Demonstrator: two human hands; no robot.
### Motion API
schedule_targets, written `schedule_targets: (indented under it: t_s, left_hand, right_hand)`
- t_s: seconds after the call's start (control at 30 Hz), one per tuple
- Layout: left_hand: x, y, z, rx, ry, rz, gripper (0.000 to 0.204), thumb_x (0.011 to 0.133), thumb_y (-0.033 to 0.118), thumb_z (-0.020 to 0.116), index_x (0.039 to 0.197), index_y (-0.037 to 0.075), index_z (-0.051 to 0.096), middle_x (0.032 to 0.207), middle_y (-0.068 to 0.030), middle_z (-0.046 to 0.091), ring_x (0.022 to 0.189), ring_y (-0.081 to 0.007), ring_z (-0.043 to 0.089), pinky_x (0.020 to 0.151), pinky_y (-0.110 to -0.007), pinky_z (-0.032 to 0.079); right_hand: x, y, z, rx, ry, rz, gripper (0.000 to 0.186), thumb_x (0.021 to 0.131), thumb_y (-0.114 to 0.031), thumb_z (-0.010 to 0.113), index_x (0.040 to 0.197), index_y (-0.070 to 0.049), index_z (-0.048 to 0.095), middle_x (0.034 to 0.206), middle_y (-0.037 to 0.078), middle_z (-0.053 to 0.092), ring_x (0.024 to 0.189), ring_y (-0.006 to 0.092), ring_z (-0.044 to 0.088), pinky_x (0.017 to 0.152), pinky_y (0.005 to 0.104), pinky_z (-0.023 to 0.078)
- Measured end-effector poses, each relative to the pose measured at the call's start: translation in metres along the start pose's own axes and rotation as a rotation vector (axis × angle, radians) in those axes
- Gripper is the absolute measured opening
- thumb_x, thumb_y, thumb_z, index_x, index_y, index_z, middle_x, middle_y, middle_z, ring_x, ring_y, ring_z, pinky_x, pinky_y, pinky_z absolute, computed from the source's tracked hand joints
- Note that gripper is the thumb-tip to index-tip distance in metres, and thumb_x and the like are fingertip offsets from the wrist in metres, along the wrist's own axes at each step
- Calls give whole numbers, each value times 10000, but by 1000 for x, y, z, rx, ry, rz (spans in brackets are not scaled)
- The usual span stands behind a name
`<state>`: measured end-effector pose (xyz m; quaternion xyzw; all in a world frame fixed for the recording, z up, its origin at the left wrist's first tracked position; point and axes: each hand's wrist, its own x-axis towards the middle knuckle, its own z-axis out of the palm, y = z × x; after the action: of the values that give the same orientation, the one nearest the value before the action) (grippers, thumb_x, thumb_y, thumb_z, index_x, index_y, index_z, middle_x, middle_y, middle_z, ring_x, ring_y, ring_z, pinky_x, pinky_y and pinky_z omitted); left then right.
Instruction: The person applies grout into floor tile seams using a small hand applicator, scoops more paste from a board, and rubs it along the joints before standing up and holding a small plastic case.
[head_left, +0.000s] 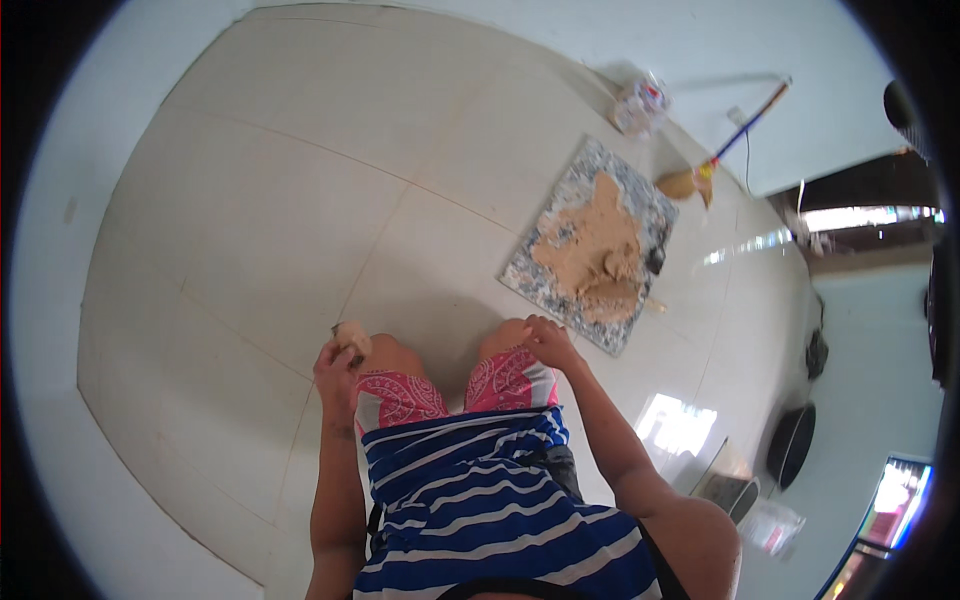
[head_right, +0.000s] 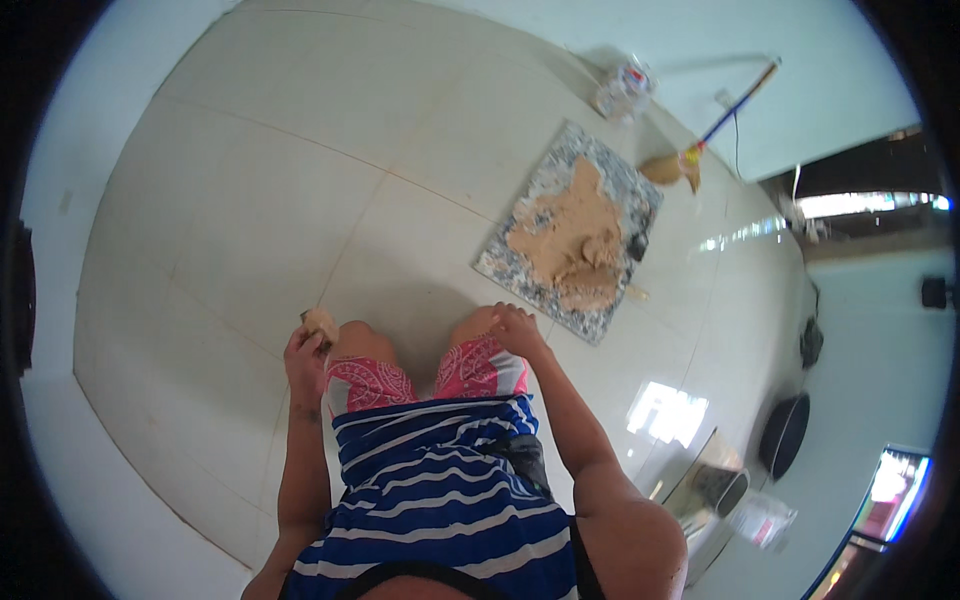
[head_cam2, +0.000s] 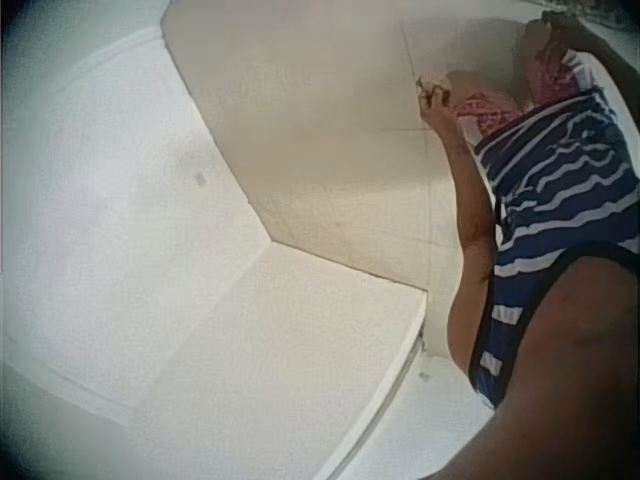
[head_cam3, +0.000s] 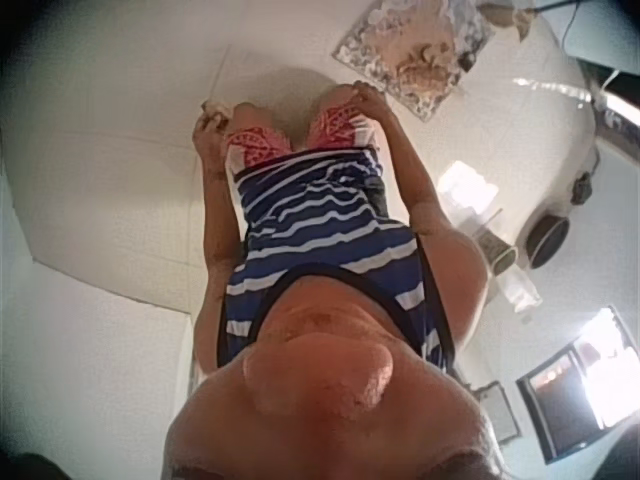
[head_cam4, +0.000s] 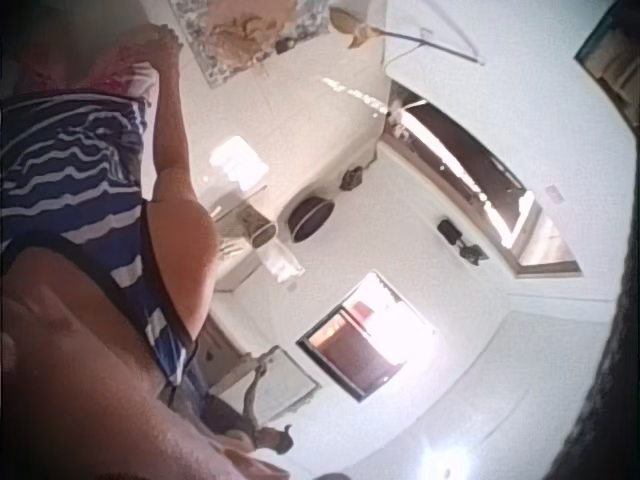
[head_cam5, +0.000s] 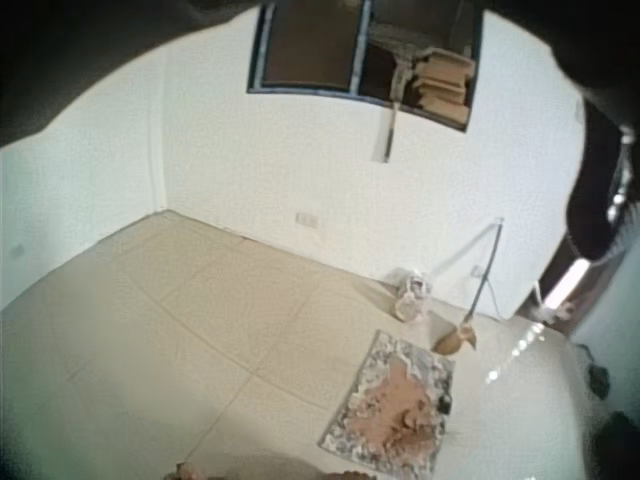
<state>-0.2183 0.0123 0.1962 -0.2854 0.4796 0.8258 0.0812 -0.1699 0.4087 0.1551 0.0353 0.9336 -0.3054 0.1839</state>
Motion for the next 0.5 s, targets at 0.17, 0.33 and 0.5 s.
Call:
schedule_targets:
  t_s: [0.17, 0.33, 0.5]
  left_hand:
    - [59, -49, 106, 817, -338, 298, 181, 824, 74, 602, 952, -51, 629, 777, -73, 644, 707, -106, 579, 665, -260, 476]
    - [102, -135, 243, 1265, -755, 472, 236, 825, 26, 545, 1040, 2, 639, 889, -166, 671, 755, -272, 658, 693, -318, 505]
    - [175, -220, 365, 1349, -929, 769, 278, 809, 52, 542, 1063, 53, 656, 959, -188, 659, 848, -370, 629, 738, -450, 501]
  right_hand:
    - [-34, 85, 29, 209, 230, 295, 256, 788, -168, 570, 1033, -104, 540, 936, 150, 610, 881, 338, 610, 751, 469, 459]
    - [-74, 146, 61, 348, 381, 449, 218, 803, -100, 553, 1019, -88, 529, 877, 151, 594, 777, 317, 614, 673, 413, 484]
    - [-76, 151, 75, 499, 448, 484, 180, 827, -24, 513, 1005, -54, 522, 842, 164, 565, 703, 310, 572, 634, 409, 464]
